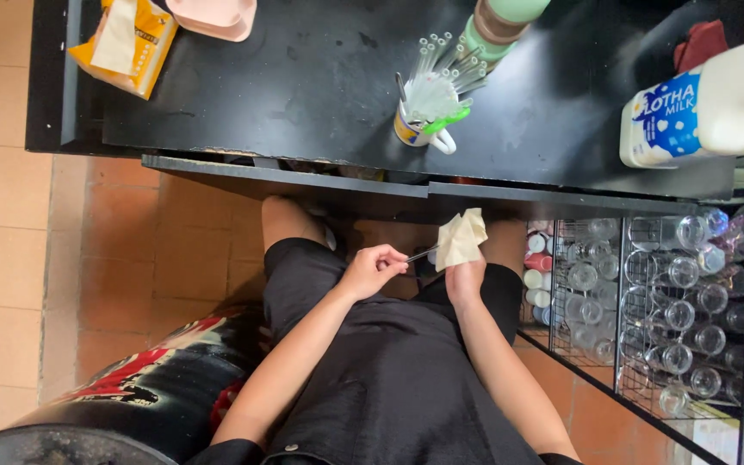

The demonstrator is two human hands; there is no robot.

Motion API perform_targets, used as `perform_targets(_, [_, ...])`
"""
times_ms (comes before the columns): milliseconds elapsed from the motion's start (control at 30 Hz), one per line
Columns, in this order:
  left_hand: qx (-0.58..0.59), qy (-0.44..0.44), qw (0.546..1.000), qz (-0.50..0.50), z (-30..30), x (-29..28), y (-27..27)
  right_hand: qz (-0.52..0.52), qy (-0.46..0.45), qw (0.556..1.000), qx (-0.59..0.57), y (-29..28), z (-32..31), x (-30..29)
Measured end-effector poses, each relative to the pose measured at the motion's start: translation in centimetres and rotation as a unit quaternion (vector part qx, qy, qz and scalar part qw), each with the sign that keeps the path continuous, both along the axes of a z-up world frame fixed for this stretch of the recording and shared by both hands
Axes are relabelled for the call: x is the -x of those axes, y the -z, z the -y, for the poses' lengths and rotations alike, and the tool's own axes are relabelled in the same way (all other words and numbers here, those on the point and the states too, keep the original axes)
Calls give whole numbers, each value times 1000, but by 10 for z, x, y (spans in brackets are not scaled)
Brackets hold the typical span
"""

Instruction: Wiping down plastic stirrers with a tissue at a coffee shop counter.

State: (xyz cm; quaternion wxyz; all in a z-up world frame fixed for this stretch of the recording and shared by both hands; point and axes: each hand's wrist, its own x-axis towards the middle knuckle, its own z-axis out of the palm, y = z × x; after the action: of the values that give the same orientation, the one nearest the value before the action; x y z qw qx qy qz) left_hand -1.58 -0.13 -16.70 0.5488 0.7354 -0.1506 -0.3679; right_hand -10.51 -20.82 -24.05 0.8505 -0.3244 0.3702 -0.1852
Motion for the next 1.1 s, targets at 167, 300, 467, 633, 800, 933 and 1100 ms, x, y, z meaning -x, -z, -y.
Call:
perform_targets(167, [3, -18, 1000, 18, -2, 0, 9, -34, -15, 999, 10, 4, 2, 1])
perform_targets(300, [-13, -24, 1000, 6, -4, -2, 16, -5, -64, 998, 13, -1, -1, 0])
perform_targets(467, [-24, -9, 999, 34, -4, 2, 18, -27, -142, 987, 68, 22, -6, 9])
perform_targets(633, [-23, 7, 998, 61, -1, -1, 14, -100, -166, 962, 191, 4, -9, -1])
perform_targets(800, [-35, 9, 995, 90, -3, 0, 15, -55, -34, 990, 126, -4, -3, -6])
perform_targets(933, [-33, 8, 996, 87, -3, -1, 10, -35, -24, 996, 77, 18, -2, 0])
perform_targets(1100, [-40, -31, 995, 84, -4, -2, 5, -97, -169, 953, 231, 13, -13, 1])
